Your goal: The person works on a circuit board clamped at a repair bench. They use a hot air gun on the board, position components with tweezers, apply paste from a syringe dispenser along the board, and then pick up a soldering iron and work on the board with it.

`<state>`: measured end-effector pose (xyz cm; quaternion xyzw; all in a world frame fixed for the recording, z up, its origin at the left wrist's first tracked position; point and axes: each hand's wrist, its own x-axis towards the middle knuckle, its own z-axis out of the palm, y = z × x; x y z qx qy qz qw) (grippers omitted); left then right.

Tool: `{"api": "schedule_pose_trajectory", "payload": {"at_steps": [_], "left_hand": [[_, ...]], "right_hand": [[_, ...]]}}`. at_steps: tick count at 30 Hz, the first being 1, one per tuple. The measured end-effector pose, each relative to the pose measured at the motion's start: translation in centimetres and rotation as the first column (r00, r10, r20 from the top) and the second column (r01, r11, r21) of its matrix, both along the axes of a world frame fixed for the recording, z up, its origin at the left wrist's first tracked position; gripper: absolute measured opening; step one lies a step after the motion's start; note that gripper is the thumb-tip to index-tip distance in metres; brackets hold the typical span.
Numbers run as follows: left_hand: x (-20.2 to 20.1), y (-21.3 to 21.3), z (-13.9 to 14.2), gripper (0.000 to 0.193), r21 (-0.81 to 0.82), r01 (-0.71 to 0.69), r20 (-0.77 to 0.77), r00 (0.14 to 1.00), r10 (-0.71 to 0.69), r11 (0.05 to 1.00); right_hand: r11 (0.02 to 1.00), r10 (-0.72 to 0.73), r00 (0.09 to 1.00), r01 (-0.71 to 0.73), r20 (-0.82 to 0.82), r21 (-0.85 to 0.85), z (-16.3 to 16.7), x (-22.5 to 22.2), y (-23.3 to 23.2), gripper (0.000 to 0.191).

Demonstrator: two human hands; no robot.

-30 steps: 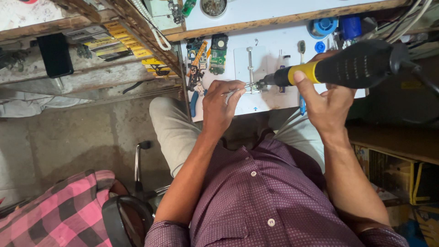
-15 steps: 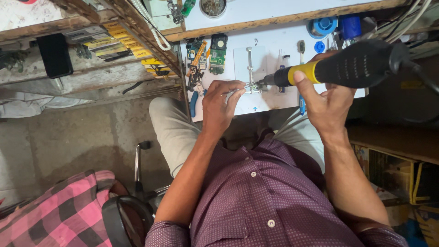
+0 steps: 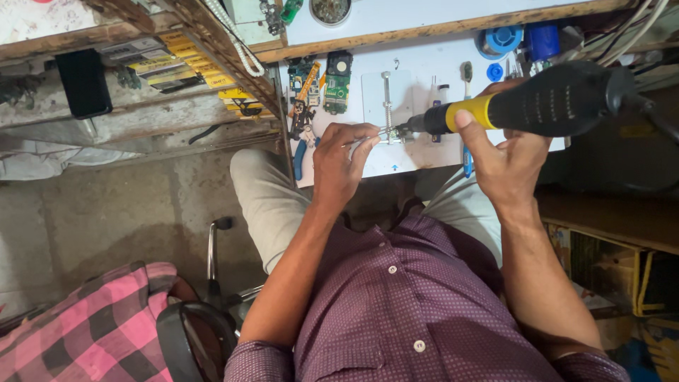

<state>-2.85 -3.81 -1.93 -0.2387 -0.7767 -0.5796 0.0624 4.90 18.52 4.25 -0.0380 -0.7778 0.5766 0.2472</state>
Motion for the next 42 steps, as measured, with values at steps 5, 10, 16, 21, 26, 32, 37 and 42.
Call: {"api": "schedule_pose_trajectory", "payload": {"at_steps": [5,10,16,21,26,32,37,42], "left_hand": [[-0.08,0.09,-0.14,0.014,-0.003,-0.005,-0.006,1.000,0.005,1.000],[-0.08,0.03,-0.12,0.013,-0.025,-0.006,-0.028,1.000,0.005,1.000],[-0.07,0.10,-0.19,0.015,-0.014,-0.008,-0.024,1.000,0.008,1.000],[-0.05,0.18,-0.22,0.015,-0.024,-0.015,-0.010,1.000,0.015,1.000],[-0.13,0.26,-0.17,0.016,-0.022,-0.004,-0.023,1.000,0.004,1.000],[-0.26,0.39,-0.25,0.016,-0.014,0.000,-0.031,1.000,0.000,1.000],[-0.23,0.39,-0.37,0.016,-0.015,-0.007,-0.028,1.000,0.006,1.000],[-0.25,0.52,-0.43,0.016,0.022,0.003,0.011,1.000,-0.004,1.000]], "right_hand": [[0.997,-0.013,1.000,0.013,0.002,0.070,0.12,0.06,0.00,0.026],[0.997,-0.006,1.000,0.007,-0.013,0.072,0.10,0.01,-0.07,0.027],[0.998,-0.018,1.000,0.018,0.000,0.065,0.11,0.05,0.01,0.026],[0.995,-0.009,1.000,0.011,-0.014,0.097,0.10,0.09,0.04,0.027],[0.996,-0.026,0.999,0.024,0.027,0.085,0.05,0.12,0.17,0.028],[0.999,-0.017,1.000,0.017,0.005,0.044,-0.11,0.15,0.22,0.028],[0.999,-0.017,1.000,0.017,0.004,0.037,-0.11,0.14,0.12,0.029],[1.000,-0.018,1.000,0.017,-0.007,-0.023,0.04,0.09,0.14,0.029]]}}
